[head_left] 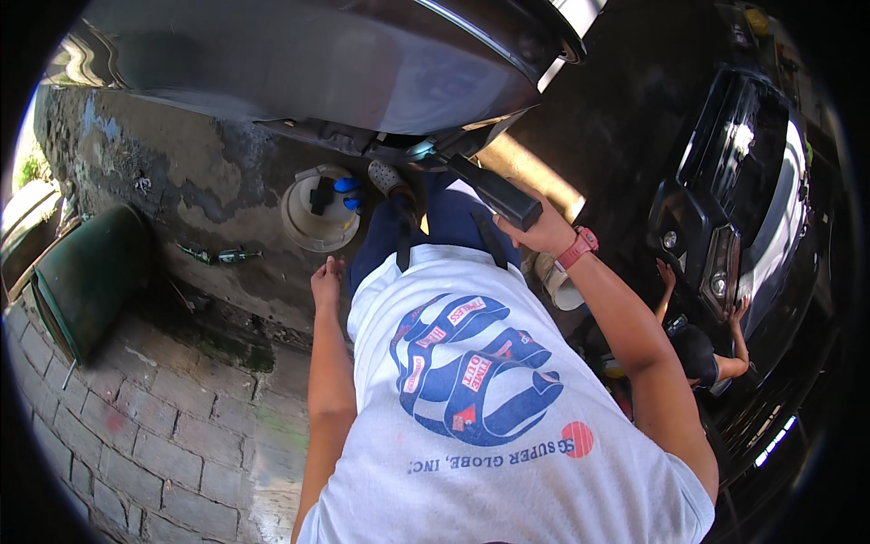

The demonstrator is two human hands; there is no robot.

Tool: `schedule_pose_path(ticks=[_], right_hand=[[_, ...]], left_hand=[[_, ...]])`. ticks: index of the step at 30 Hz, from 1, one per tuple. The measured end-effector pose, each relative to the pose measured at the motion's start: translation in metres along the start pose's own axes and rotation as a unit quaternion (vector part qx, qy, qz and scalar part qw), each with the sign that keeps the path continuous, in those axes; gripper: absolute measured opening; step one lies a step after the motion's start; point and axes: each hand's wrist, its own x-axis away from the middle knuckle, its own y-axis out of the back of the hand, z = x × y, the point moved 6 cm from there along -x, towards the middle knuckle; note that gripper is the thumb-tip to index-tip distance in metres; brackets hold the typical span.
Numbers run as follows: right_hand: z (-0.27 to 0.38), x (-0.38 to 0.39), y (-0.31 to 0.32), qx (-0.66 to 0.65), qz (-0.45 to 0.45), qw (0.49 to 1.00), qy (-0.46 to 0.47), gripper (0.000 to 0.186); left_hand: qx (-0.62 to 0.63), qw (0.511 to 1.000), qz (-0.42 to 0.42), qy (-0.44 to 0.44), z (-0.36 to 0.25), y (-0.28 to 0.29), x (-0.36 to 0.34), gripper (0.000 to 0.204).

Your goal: The person adjusts the head-mounted camera, then walks to a garage and uses a heat gun on the rear bumper of a dark car. They later pick up an angle grinder and plug it in while another person works nearby.

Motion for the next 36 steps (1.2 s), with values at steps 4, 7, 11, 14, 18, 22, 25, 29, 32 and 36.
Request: schedule_pose_path(ticks=[4, 7, 11, 14, 18, 22, 25, 29, 32, 36], right_hand=[[-0.001, 0.0, -0.001, -0.005, 0.005, 1.0, 0.006, 0.08], [0.0, 0.001, 0.001, 0.015, 0.001, 1.0, -0.007, 0.08], [0.007, 0.004, 0.004, 0.0, -0.002, 1.0, 0.003, 0.076], [0.011, 0.006, 0.006, -0.019, -0.005, 1.0, 0.001, 0.076], [0.014, 0.008, 0.006, -0.02, -0.009, 1.0, -0.002, 0.075], [0.017, 0.01, 0.006, -0.019, -0.025, 0.999, 0.011, 0.073], [0.019, 0.011, 0.008, -0.03, -0.021, 0.999, 0.031, 0.07], [0.021, 0.014, 0.007, -0.018, -0.03, 0.999, 0.035, 0.068], [0.021, 0.015, 0.01, -0.013, -0.033, 0.999, 0.036, 0.068], [0.025, 0.015, 0.011, -0.015, -0.039, 0.998, 0.045, 0.067]], left_hand=[[-0.005, 1.0, -0.002, 0.008, -0.01, -0.003, 0.004, 0.04], [-0.006, 1.0, -0.001, 0.001, -0.018, -0.007, 0.005, 0.04], [-0.006, 1.0, 0.007, -0.007, -0.029, -0.012, 0.006, 0.04], [-0.012, 1.0, 0.008, -0.011, -0.036, -0.015, 0.008, 0.04], [-0.018, 1.0, 0.005, -0.012, -0.039, -0.017, 0.01, 0.041], [-0.011, 1.0, 0.006, -0.015, -0.033, -0.018, 0.008, 0.041], [-0.006, 1.0, 0.008, -0.016, -0.026, -0.021, 0.005, 0.041], [-0.008, 1.0, 0.007, -0.008, -0.02, -0.025, 0.005, 0.041], [-0.013, 1.0, 0.006, 0.001, -0.021, -0.028, 0.007, 0.041], [-0.024, 1.0, 0.006, 0.001, -0.026, -0.029, 0.011, 0.04]])
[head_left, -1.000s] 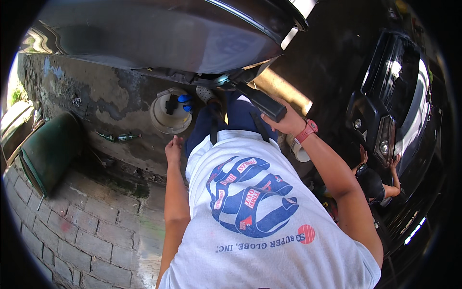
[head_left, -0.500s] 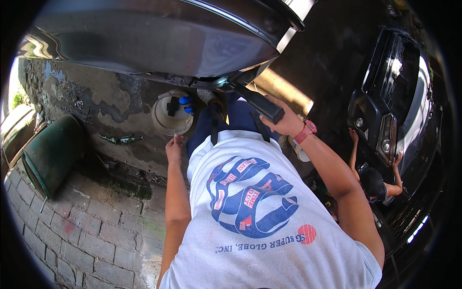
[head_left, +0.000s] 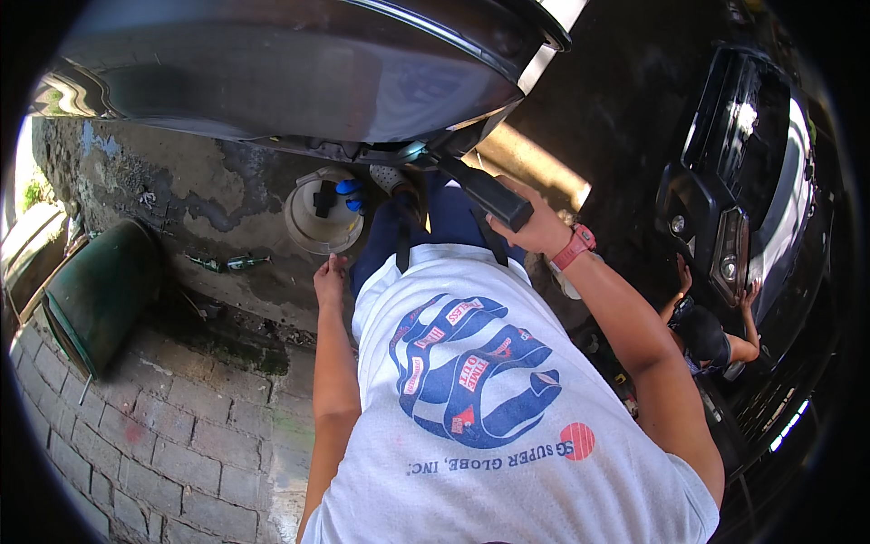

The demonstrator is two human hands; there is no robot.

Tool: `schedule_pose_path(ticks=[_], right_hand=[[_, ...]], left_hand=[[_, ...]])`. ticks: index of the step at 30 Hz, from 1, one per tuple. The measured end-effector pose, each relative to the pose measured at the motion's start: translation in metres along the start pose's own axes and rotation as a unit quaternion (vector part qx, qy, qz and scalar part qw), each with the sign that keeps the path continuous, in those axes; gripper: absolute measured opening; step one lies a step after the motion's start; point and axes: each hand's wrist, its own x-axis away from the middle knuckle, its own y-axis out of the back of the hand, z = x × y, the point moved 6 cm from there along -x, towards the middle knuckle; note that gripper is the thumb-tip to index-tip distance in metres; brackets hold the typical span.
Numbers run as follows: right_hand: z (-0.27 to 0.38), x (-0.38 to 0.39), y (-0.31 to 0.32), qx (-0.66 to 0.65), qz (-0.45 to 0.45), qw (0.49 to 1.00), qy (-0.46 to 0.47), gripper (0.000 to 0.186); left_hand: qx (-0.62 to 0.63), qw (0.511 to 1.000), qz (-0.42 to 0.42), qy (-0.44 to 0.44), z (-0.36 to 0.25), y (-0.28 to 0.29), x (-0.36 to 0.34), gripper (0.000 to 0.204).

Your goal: The person adjusts the head-mounted camera, then walks to a garage and uses a heat gun on the rear bumper of a dark car. They later pick up an angle grinder and plug it in while another person works nearby.

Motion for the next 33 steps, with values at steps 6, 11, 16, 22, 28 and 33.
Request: schedule_pose_path(ticks=[6, 11, 16, 22, 28, 33], right_hand=[[0.003, -0.0005, 0.0015, 0.013, 0.016, 1.0, -0.017, 0.067], [0.0062, -0.0006, 0.0025, 0.01, 0.011, 1.0, 0.0, 0.066], [0.0033, -0.0012, 0.0024, 0.011, 0.011, 1.0, -0.016, 0.067], [0.0034, -0.0016, 0.0019, 0.03, 0.005, 0.999, -0.015, 0.068], [0.002, -0.0027, 0.0021, 0.014, 0.011, 1.0, -0.015, 0.07], [-0.0011, -0.0028, 0.0006, 0.045, 0.018, 0.999, -0.023, 0.075]], left_hand=[[-0.007, 1.0, -0.002, -0.007, -0.0059, 0.0035, 0.0021, 0.039], [-0.004, 1.0, 0.001, -0.014, -0.0066, 0.0017, 0.0025, 0.04], [0.0, 1.0, 0.002, -0.015, -0.0055, 0.0018, 0.0012, 0.04], [0.006, 1.0, 0.003, -0.017, -0.0057, 0.0055, -0.0001, 0.04], [0.009, 1.0, 0.001, -0.018, -0.0049, 0.0049, -0.0007, 0.04], [0.005, 1.0, 0.005, -0.012, -0.0022, 0.0015, -0.001, 0.039]])
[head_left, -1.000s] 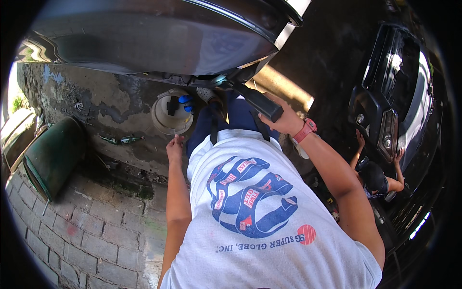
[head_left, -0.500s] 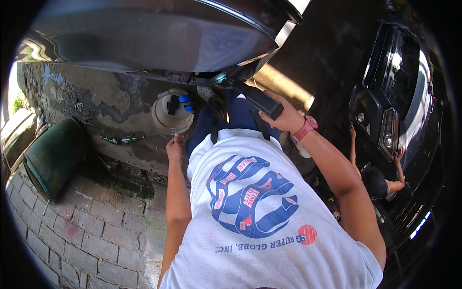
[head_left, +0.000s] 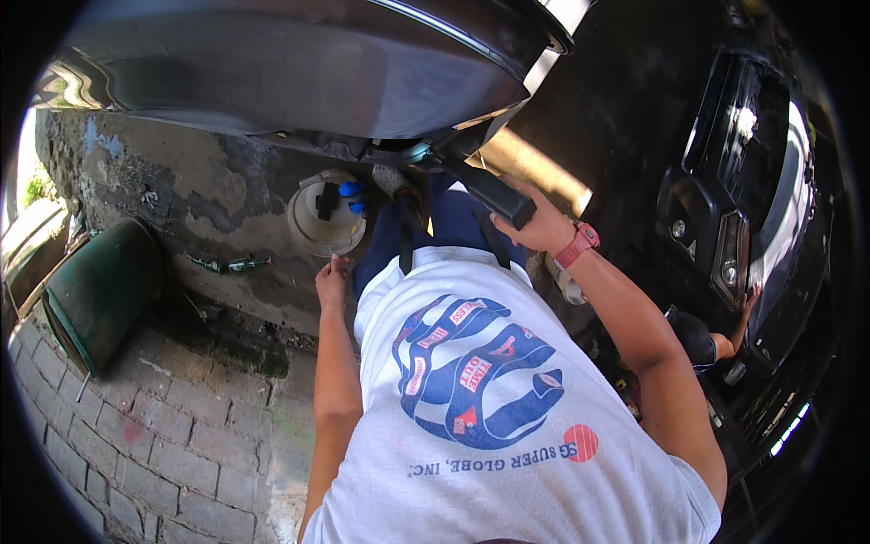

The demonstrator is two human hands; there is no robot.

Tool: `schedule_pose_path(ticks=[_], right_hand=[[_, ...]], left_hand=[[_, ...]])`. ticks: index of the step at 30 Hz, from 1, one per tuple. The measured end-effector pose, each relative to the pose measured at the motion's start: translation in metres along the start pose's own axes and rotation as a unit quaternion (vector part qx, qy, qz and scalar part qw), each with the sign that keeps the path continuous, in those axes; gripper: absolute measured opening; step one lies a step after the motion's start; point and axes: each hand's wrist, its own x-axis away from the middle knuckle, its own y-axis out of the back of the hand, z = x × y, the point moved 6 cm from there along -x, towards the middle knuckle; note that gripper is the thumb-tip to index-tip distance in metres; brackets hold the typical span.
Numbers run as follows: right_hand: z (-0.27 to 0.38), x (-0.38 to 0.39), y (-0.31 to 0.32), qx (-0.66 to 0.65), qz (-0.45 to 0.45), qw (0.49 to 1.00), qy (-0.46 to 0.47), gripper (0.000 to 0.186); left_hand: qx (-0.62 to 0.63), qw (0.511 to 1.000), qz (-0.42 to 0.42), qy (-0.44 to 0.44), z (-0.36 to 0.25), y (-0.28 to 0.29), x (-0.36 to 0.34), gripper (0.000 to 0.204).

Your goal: The person adjusts the head-mounted camera, then walks to a garage and uses a heat gun on the rear bumper of a dark car. They later pick up an angle grinder and plug it in while another person works nearby.

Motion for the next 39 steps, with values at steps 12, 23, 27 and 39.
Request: schedule_pose_path(ticks=[12, 23, 27, 39], right_hand=[[0.0, -0.002, 0.005, -0.009, 0.005, 1.0, -0.016, 0.076], [-0.012, -0.006, 0.006, 0.011, 0.016, 1.0, -0.011, 0.073], [-0.012, -0.011, 0.003, -0.048, 0.051, 0.997, 0.02, 0.06], [0.007, -0.009, 0.005, -0.037, 0.075, 0.996, 0.04, 0.047]], left_hand=[[0.015, 1.0, -0.007, -0.008, 0.003, 0.006, 0.002, 0.039], [0.015, 1.0, -0.014, -0.004, 0.006, 0.007, 0.003, 0.04], [0.021, 1.0, -0.015, 0.008, 0.01, 0.008, 0.005, 0.039], [0.037, 0.999, -0.014, 0.012, 0.024, 0.01, 0.005, 0.04]])
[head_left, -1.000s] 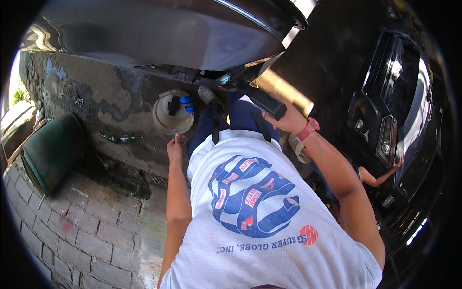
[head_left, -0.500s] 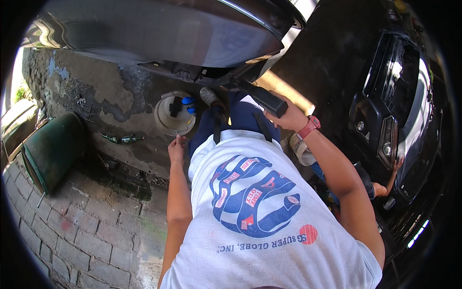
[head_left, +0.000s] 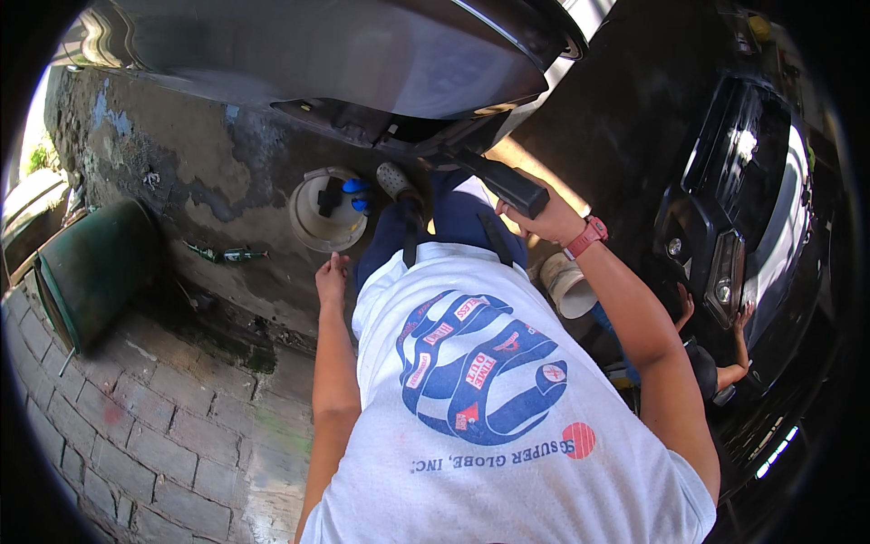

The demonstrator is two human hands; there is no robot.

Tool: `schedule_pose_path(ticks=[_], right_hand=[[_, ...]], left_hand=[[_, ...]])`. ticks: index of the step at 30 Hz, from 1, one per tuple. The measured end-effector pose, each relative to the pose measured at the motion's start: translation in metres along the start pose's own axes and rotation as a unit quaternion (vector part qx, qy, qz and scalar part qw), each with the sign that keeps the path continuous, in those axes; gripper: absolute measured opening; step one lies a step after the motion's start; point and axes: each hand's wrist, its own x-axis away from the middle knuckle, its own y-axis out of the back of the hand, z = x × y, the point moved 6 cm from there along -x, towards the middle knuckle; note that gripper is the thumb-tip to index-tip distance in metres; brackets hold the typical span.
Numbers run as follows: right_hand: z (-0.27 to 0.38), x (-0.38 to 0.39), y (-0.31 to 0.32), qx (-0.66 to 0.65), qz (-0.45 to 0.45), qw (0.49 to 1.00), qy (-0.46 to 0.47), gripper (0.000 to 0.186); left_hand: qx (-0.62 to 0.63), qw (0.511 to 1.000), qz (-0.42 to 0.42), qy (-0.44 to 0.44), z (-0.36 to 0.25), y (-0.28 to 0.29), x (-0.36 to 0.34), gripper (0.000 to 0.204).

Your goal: The person adjusts the head-mounted camera, then walks to a garage and uses a heat gun on the rear bumper of a dark car. They later pick up an angle grinder and plug it in while another person works nearby.

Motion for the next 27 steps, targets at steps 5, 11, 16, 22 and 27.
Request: schedule_pose_path(ticks=[5, 11, 16, 22, 27], right_hand=[[0.004, 0.0, -0.002, 0.028, 0.001, 0.999, -0.018, 0.039], [0.006, -0.002, -0.001, 0.042, -0.003, 0.999, -0.014, 0.03], [0.003, -0.003, -0.002, 0.062, 0.008, 0.998, -0.017, 0.028], [0.002, -0.002, -0.001, 0.032, 0.01, 0.999, 0.006, 0.025], [-0.004, -0.003, 0.005, 0.071, -0.008, 0.997, -0.03, 0.034]], left_hand=[[-0.002, 1.0, -0.001, -0.022, 0.006, -0.003, 0.002, 0.041], [0.006, 1.0, -0.01, -0.012, 0.018, -0.005, 0.003, 0.042], [0.012, 1.0, -0.015, -0.01, 0.031, -0.007, 0.0, 0.044], [0.026, 1.0, -0.018, 0.002, 0.035, -0.011, 0.002, 0.045], [0.016, 1.0, -0.024, 0.003, 0.036, -0.011, 0.002, 0.044]])
